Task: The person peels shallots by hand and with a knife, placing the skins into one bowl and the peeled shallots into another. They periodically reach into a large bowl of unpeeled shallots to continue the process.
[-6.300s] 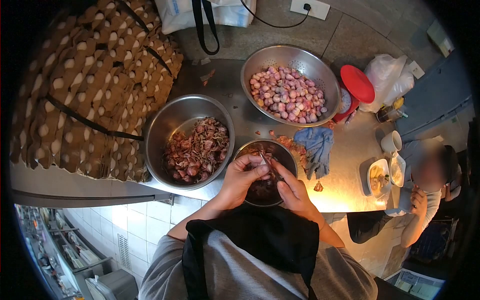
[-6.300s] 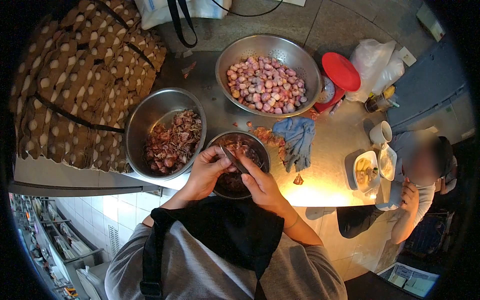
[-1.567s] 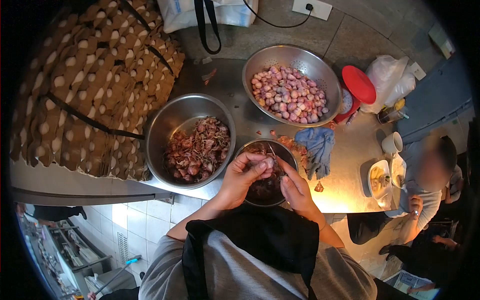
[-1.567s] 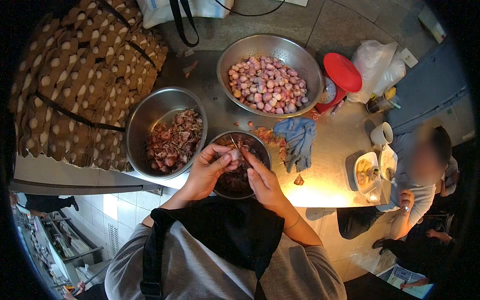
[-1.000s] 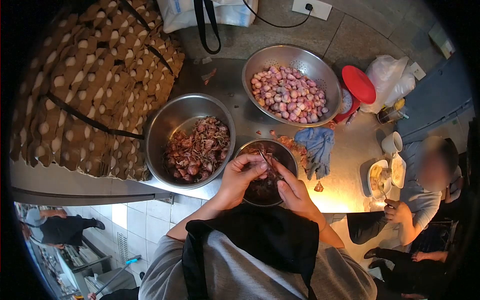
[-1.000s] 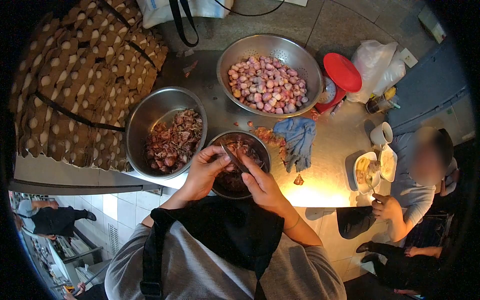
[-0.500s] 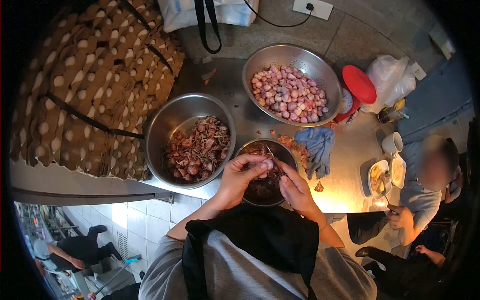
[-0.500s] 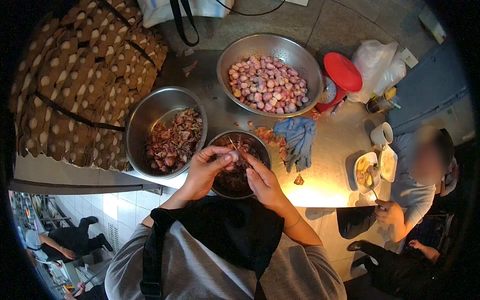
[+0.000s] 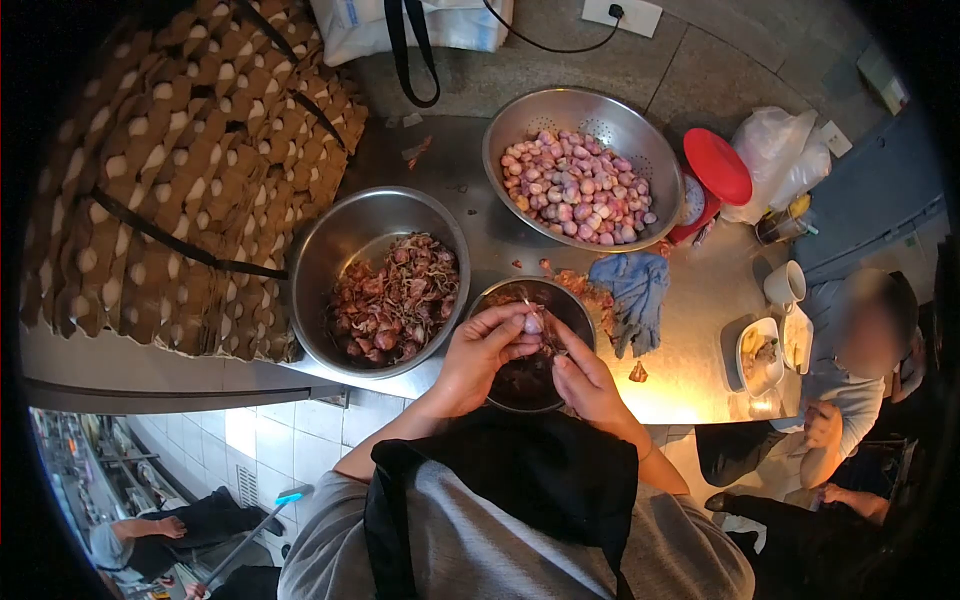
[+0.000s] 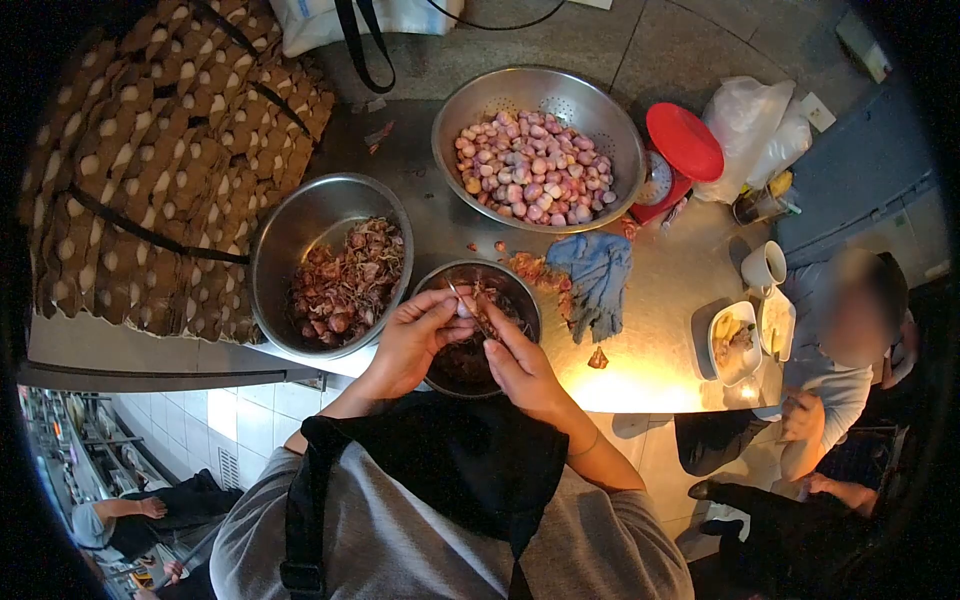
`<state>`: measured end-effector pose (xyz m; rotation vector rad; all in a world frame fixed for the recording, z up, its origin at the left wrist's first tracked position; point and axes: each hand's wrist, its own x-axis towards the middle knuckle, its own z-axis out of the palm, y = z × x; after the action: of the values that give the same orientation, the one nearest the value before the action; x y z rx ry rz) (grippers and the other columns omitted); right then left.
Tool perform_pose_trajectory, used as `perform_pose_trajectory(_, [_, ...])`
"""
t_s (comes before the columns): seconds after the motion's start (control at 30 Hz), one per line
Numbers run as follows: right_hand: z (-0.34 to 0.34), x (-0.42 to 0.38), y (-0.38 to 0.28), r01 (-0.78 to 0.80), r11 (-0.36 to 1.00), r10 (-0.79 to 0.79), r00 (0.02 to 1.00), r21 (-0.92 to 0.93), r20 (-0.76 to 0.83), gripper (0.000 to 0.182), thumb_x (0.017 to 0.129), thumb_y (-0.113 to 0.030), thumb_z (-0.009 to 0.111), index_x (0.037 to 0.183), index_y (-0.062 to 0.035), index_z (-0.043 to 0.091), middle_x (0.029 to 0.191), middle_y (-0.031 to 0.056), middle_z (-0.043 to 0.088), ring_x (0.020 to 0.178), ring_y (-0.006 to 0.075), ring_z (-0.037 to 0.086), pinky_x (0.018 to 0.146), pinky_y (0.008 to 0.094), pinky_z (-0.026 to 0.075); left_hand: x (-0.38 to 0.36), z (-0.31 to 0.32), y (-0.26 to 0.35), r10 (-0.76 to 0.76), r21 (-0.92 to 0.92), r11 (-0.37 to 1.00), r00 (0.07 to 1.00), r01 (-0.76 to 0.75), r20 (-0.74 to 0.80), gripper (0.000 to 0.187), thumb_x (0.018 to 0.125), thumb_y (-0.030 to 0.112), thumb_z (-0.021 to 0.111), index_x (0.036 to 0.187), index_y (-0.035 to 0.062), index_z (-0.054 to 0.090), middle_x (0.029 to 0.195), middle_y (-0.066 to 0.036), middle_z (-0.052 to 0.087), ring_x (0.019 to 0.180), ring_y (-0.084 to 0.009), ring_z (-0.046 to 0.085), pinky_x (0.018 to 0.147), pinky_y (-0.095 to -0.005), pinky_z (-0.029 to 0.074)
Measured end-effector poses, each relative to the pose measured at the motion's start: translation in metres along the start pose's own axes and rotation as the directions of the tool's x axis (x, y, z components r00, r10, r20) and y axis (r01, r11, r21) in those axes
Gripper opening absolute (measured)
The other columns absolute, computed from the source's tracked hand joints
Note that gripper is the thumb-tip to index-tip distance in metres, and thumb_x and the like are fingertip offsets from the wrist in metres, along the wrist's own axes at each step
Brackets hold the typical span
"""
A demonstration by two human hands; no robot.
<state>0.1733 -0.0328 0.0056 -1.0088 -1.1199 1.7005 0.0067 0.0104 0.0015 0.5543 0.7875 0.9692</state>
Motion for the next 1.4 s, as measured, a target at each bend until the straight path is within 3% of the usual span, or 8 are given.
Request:
perform_pose_trajectory(0.17, [-0.008,0.008,0.017,0.200,0.905,-0.216,0.976,-0.375,0.001,0.041,0.091,-0.012,0.040,0.131,-0.0053,0.032,0.076,-0.0001,0.047,0.055,0.0036,0.037,0.048,0.0159,0.031,0.000,-0.001,-0.004,0.028,0.029,0.999,0.999,-0.028,0.020,0.024,0.084,0.007,0.053,0.108,0.0015,0.053,0.094,-0.007,0.059,0.082,-0.0144,0.058,0.075,-0.0265,0.050])
perform_pose_trajectory(0.4, [-0.009,0.001,0.006,-0.041,0.999,0.040,0.999,0.015,0.021,0.041,0.091,-0.014,0.041,0.130,-0.0050,0.034,0.094,0.0024,0.052,0.059,0.0041,0.037,0.052,0.0169,0.034,0.000,0.000,-0.002,0.038,0.021,0.999,0.999,-0.039,0.032,0.023,0.082,0.004,0.055,0.105,0.0032,0.054,0.096,-0.008,0.059,0.082,-0.0152,0.059,0.075,-0.0274,0.050])
perform_pose_trajectory(0.57, [-0.003,0.003,0.002,0.110,0.943,-0.114,0.993,-0.315,0.006,0.041,0.091,-0.013,0.040,0.131,-0.0059,0.032,0.079,-0.0036,0.046,0.055,0.0031,0.034,0.049,0.0162,0.030,0.001,-0.002,-0.005,0.052,0.012,0.999,0.998,-0.052,0.024,0.021,0.081,0.004,0.056,0.102,0.0030,0.054,0.094,-0.007,0.058,0.081,-0.0155,0.059,0.074,-0.0279,0.050])
perform_pose_trajectory(0.8, [-0.002,0.002,-0.005,-0.031,0.999,0.030,0.999,0.035,0.023,0.042,0.091,-0.016,0.040,0.131,-0.0058,0.032,0.078,-0.0035,0.045,0.056,0.0032,0.034,0.050,0.0161,0.030,-0.001,0.001,-0.002,0.048,-0.003,0.999,0.999,-0.048,0.012,0.022,0.080,0.006,0.059,0.101,0.0005,0.055,0.091,-0.007,0.059,0.079,-0.0135,0.058,0.074,-0.0263,0.049])
perform_pose_trajectory(0.9, [0.004,0.001,-0.004,0.043,0.985,-0.043,0.999,-0.169,0.003,0.041,0.092,-0.016,0.039,0.131,-0.0061,0.032,0.075,-0.0040,0.043,0.055,0.0025,0.032,0.048,0.0152,0.027,0.000,-0.002,-0.005,0.084,-0.018,0.996,0.996,-0.083,0.035,0.023,0.080,0.006,0.059,0.101,0.0004,0.054,0.091,-0.007,0.059,0.080,-0.0135,0.058,0.074,-0.0260,0.049])
perform_pose_trajectory(1.1, [-0.011,0.009,0.011,0.006,1.000,-0.006,0.999,-0.011,-0.032,0.041,0.092,-0.018,0.037,0.132,-0.0093,0.030,0.061,-0.0054,0.037,0.047,0.0039,0.031,0.043,0.0169,0.027,-0.004,0.009,0.010,0.051,0.008,0.999,0.999,-0.051,-0.002,0.022,0.079,0.004,0.060,0.099,0.0004,0.055,0.089,-0.006,0.059,0.081,-0.0129,0.058,0.073,-0.0255,0.049])
perform_pose_trajectory(1.27, [-0.004,0.013,0.007,-0.045,0.999,0.049,0.987,0.030,-0.151,0.045,0.092,-0.019,0.036,0.135,-0.0108,0.024,0.052,-0.0039,0.033,0.042,0.0047,0.031,0.039,0.0172,0.028,0.029,0.030,0.036,0.494,0.412,0.762,0.860,-0.499,0.129,0.033,0.074,-0.002,0.063,0.105,0.0017,0.053,0.097,-0.006,0.058,0.089,-0.0149,0.056,0.079,-0.0248,0.046])
perform_pose_trajectory(1.4, [-0.013,0.014,0.018,-0.009,0.999,0.004,0.992,-0.039,-0.129,0.043,0.092,-0.016,0.036,0.134,-0.0103,0.027,0.054,-0.0037,0.038,0.043,0.0043,0.033,0.039,0.0165,0.028,0.048,0.060,0.070,0.537,0.219,0.769,0.792,-0.601,0.290,0.035,0.075,-0.002,0.061,0.109,0.0011,0.051,0.104,-0.007,0.057,0.095,-0.0142,0.054,0.083,-0.0250,0.043])
